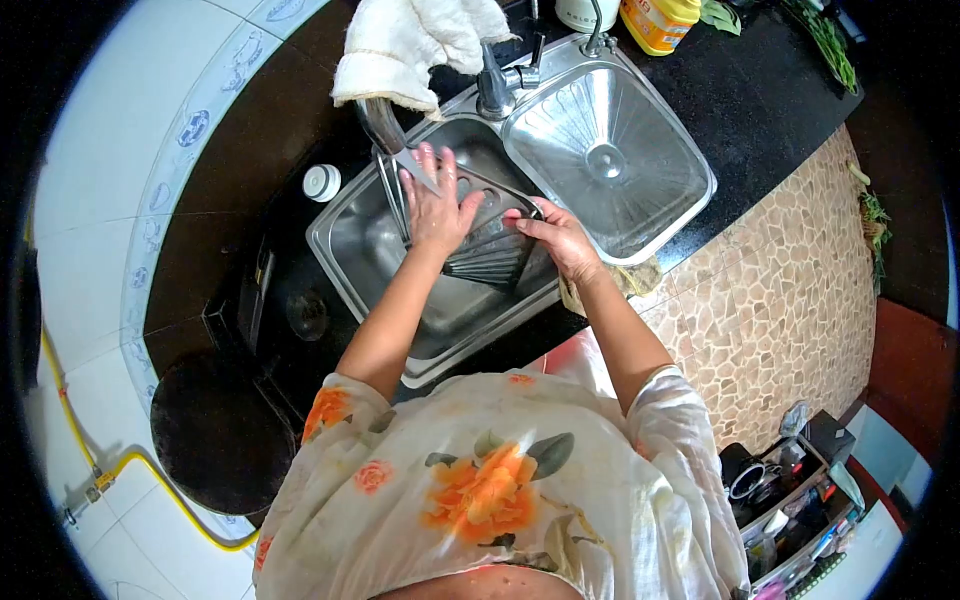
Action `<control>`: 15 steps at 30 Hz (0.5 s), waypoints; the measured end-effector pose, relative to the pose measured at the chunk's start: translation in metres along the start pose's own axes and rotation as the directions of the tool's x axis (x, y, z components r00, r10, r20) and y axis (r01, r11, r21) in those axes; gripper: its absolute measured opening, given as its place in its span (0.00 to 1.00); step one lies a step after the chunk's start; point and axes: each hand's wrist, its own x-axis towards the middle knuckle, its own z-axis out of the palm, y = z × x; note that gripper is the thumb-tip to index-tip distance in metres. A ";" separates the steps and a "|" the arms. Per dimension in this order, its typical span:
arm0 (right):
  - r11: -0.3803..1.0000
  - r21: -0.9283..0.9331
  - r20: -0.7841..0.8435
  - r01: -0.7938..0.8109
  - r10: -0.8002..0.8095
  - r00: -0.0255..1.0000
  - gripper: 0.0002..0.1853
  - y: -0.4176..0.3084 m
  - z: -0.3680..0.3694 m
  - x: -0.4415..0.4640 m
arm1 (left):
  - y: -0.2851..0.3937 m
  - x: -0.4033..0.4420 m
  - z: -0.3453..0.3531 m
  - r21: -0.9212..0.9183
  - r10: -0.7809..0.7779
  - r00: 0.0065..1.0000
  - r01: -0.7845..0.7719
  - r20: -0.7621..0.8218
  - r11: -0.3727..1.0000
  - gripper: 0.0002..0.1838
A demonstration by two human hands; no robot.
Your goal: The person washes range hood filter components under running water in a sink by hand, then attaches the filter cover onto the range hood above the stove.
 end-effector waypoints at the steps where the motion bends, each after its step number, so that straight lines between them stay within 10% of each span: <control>1: 0.999 -0.017 -0.011 -0.032 0.032 0.999 0.12 -0.001 0.003 0.001 | -0.006 0.003 0.006 -0.017 -0.135 0.990 0.135 -0.039 0.991 0.41; 8: 0.970 -0.216 -0.070 -0.108 0.095 0.993 0.14 0.014 0.002 0.040 | 0.003 0.003 0.020 -0.062 -0.364 0.930 0.360 -0.058 0.931 0.39; 15: 0.965 -0.256 -0.023 -0.059 0.055 0.998 0.14 0.017 0.021 0.029 | 0.012 -0.003 0.011 -0.167 -0.241 0.969 0.229 -0.054 0.959 0.38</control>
